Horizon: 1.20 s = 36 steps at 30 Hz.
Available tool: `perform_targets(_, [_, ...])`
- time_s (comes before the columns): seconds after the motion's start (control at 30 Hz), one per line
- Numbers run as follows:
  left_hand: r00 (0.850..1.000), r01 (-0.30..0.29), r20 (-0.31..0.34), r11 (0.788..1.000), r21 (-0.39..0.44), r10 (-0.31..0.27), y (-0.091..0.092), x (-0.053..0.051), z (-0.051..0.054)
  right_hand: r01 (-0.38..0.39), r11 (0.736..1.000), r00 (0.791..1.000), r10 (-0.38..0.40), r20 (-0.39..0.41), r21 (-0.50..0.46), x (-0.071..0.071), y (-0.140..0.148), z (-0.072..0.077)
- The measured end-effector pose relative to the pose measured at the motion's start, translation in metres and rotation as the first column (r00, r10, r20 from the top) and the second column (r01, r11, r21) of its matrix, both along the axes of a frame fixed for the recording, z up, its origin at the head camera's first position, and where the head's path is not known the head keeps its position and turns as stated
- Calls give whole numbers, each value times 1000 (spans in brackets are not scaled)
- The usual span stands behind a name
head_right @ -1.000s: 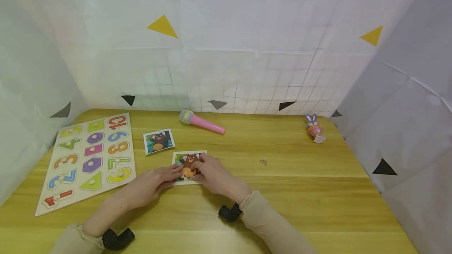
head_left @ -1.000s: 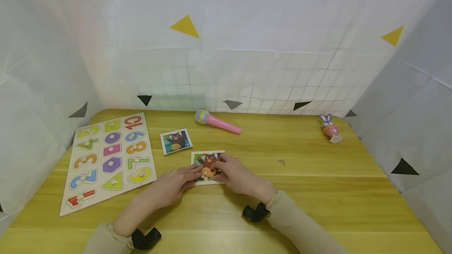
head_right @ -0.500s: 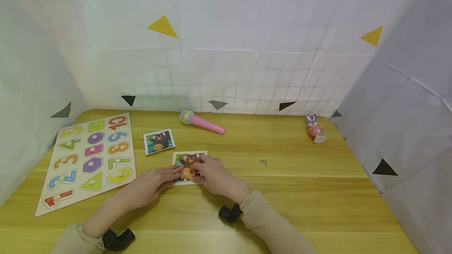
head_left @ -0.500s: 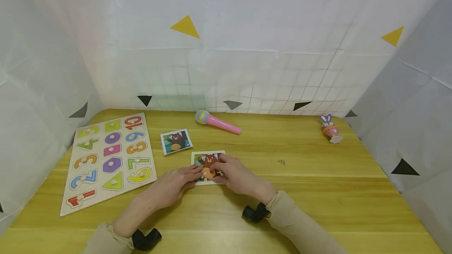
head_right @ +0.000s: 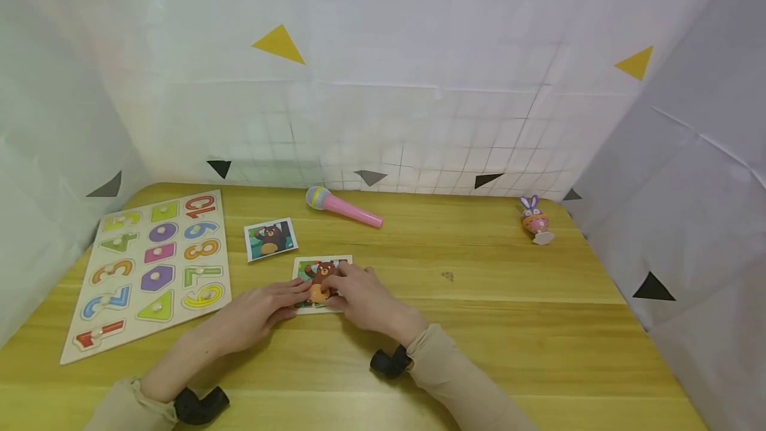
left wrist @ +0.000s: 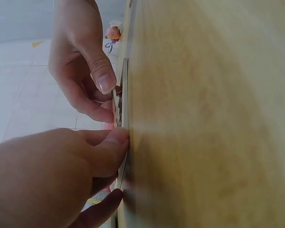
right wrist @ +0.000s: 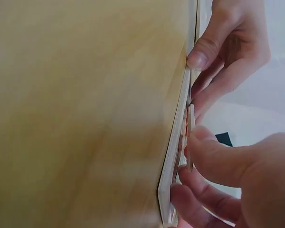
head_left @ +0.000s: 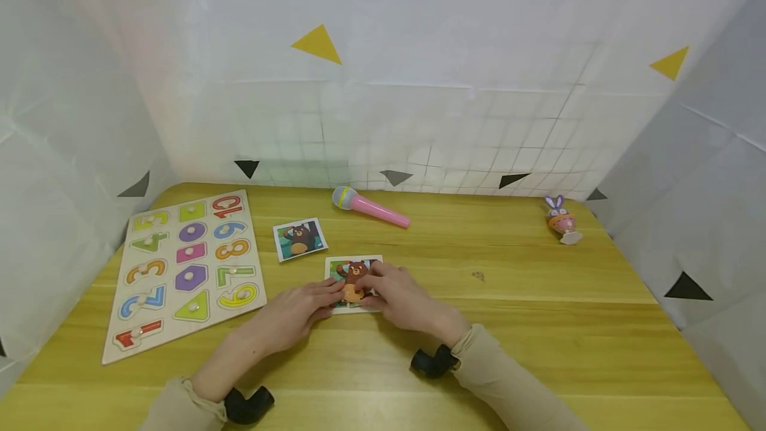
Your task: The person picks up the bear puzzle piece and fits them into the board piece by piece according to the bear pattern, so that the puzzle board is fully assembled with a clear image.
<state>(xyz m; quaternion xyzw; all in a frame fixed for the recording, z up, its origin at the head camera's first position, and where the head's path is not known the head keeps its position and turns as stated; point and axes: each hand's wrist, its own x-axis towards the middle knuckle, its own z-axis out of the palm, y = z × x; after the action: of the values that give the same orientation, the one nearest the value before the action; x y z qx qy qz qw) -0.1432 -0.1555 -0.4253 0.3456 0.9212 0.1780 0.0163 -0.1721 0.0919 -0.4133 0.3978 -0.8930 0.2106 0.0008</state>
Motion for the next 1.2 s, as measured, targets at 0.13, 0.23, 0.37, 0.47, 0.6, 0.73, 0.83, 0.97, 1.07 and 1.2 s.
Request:
perform_targets(0.13, [1000,-8,2,1000,6,8,0,0,0,14,1000,1000,-14,0,14,1,-2,-2])
perform_targets(0.23, [1000,2,-13,1000,11,-2,1,0,0,27,999,1000,-27,4,16,1,-3,-4])
perform_targets(0.37, [998,36,-47,999,-19,-37,0,0,0,34,999,999,-34,6,4,2,-5,-5])
perform_targets(0.47, [997,50,-55,997,-57,-53,1,1,1,45,999,999,-45,-5,-1,2,-5,-6])
perform_targets(0.6, [995,57,-76,993,-103,-65,2,3,2,65,998,998,-66,-11,-14,2,-5,-6])
perform_targets(0.73, [987,87,-124,986,-145,-106,4,4,3,71,997,997,-71,9,-33,1,-5,-6])
perform_targets(0.83, [990,90,-98,986,-144,-105,7,5,4,73,997,997,-72,25,-38,0,-5,-5])
perform_targets(0.97, [997,65,-36,991,-118,-70,10,7,5,73,997,997,-72,37,-35,0,-4,-4])
perform_targets(1.07, [997,59,-33,993,-100,-62,11,7,4,66,997,997,-64,33,-34,-1,-4,-4])
perform_targets(1.2, [998,45,-40,997,-68,-48,11,8,3,40,998,999,-39,21,-53,-2,-3,-4])
